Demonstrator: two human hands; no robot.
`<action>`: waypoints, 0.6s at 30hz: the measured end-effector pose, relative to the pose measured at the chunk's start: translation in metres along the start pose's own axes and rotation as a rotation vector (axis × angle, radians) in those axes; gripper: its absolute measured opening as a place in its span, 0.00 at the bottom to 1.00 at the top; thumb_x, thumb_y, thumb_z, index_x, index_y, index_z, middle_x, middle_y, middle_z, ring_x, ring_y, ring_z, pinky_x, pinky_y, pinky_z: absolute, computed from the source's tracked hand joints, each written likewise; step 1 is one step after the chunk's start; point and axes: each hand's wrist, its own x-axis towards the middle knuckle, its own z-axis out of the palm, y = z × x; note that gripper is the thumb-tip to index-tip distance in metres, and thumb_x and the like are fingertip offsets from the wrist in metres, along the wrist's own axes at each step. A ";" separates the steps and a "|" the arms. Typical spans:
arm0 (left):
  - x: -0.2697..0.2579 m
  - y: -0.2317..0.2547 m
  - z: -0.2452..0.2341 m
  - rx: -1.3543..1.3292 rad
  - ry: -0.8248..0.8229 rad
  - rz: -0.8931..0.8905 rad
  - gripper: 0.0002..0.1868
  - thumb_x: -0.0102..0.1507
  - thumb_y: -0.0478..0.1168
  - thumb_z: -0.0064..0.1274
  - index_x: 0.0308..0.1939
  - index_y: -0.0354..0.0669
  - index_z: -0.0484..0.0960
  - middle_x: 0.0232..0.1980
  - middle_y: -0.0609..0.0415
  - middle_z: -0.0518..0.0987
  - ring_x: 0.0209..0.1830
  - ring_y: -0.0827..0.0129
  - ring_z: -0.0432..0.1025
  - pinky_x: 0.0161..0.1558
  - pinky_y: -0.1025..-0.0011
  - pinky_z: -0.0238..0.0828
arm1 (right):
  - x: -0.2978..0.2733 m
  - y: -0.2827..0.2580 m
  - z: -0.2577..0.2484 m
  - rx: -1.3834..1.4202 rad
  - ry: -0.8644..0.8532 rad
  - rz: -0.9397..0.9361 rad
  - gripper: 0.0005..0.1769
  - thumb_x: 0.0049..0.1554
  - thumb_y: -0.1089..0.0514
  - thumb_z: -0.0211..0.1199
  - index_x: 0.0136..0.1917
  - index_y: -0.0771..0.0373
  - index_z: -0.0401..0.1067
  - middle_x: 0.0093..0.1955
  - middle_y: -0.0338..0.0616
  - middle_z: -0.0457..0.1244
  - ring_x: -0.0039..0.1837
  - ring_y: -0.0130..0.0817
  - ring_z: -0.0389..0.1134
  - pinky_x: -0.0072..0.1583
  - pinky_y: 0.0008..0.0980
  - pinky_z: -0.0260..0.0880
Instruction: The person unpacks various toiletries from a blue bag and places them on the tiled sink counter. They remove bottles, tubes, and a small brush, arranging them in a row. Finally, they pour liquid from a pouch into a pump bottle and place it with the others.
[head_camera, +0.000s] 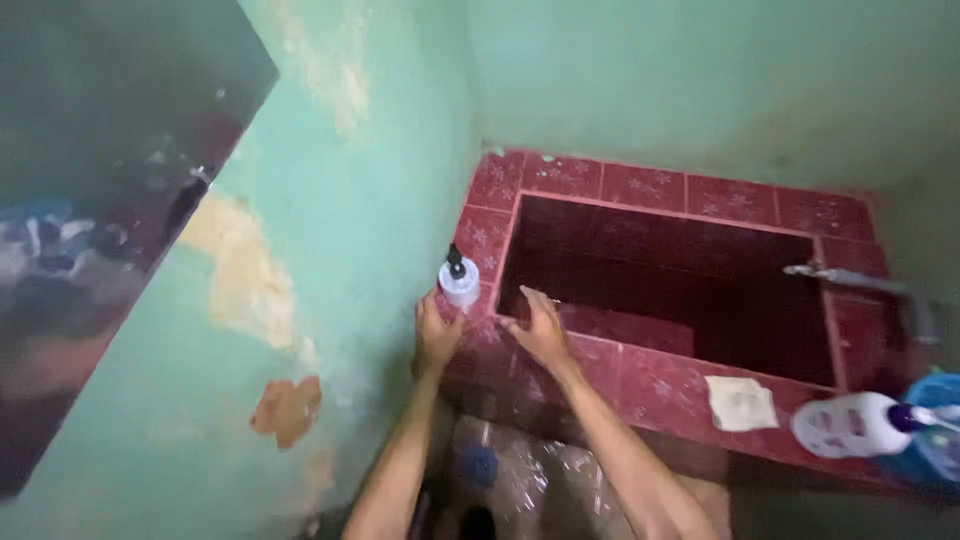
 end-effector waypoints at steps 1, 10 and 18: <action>0.015 -0.006 0.003 -0.017 -0.030 -0.045 0.42 0.53 0.41 0.67 0.67 0.30 0.66 0.63 0.30 0.70 0.65 0.38 0.64 0.64 0.50 0.62 | 0.016 0.001 0.013 0.013 -0.006 0.006 0.46 0.49 0.49 0.75 0.74 0.66 0.60 0.72 0.59 0.59 0.74 0.55 0.58 0.72 0.47 0.57; 0.033 -0.063 0.047 -0.164 -0.134 -0.136 0.51 0.52 0.44 0.71 0.71 0.30 0.59 0.69 0.32 0.68 0.70 0.42 0.64 0.68 0.53 0.61 | 0.063 0.010 0.107 -0.042 -0.081 0.050 0.47 0.48 0.54 0.73 0.76 0.61 0.56 0.71 0.59 0.60 0.72 0.57 0.60 0.69 0.51 0.58; 0.030 -0.004 0.032 -0.634 -0.347 -0.253 0.40 0.57 0.35 0.65 0.70 0.34 0.63 0.67 0.46 0.73 0.67 0.62 0.70 0.62 0.64 0.73 | 0.027 0.012 0.105 0.163 0.236 -0.054 0.40 0.52 0.63 0.70 0.75 0.62 0.59 0.69 0.58 0.64 0.73 0.57 0.64 0.69 0.47 0.66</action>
